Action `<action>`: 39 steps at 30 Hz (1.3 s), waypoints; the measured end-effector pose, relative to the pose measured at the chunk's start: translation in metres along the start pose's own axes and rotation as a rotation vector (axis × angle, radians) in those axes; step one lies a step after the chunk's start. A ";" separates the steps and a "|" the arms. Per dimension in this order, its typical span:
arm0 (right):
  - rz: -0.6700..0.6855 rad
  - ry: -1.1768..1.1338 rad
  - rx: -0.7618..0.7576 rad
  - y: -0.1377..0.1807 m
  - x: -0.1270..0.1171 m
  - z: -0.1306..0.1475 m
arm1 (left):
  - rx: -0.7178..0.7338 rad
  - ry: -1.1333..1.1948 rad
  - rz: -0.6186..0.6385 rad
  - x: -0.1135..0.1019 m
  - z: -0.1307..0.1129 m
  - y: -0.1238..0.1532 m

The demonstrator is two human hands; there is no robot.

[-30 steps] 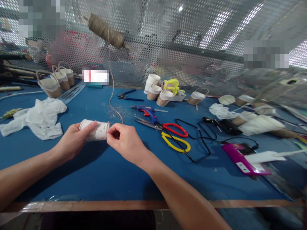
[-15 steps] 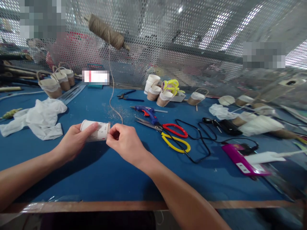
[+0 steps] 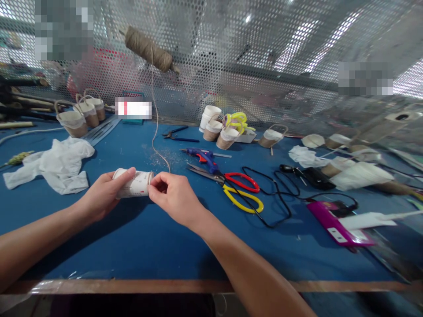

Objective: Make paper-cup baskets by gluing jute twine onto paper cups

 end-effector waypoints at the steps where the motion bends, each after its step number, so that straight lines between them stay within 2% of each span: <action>1: -0.006 0.010 0.003 0.000 0.000 0.001 | 0.011 -0.012 0.003 0.000 0.000 0.001; 4: 0.027 -0.061 0.024 0.000 -0.004 0.001 | 0.079 -0.068 0.016 0.000 -0.001 0.004; 8: 0.128 -0.401 0.109 -0.004 -0.012 -0.003 | 0.284 -0.251 0.012 0.000 -0.005 0.010; 13: 0.124 -0.632 0.205 -0.007 -0.014 -0.004 | 0.435 -0.383 0.025 0.000 -0.007 0.017; 21: 0.139 -0.755 0.285 -0.005 -0.014 -0.006 | 0.643 -0.625 0.189 -0.004 -0.008 0.017; 31: 0.137 -0.771 0.278 -0.005 -0.015 -0.006 | 0.865 -0.854 0.235 -0.009 -0.008 0.017; 39: 0.140 -0.788 0.291 -0.004 -0.014 -0.006 | 1.149 -0.838 0.339 -0.011 -0.008 0.012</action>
Point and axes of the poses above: each hand's wrist, its own y-axis away from the middle knuckle, its own x-axis out of the palm, z = x × y, the point moved 1 cm from there along -y, towards the middle knuckle, and after that the axes turned 3 degrees about y, right-handed, at the moved point
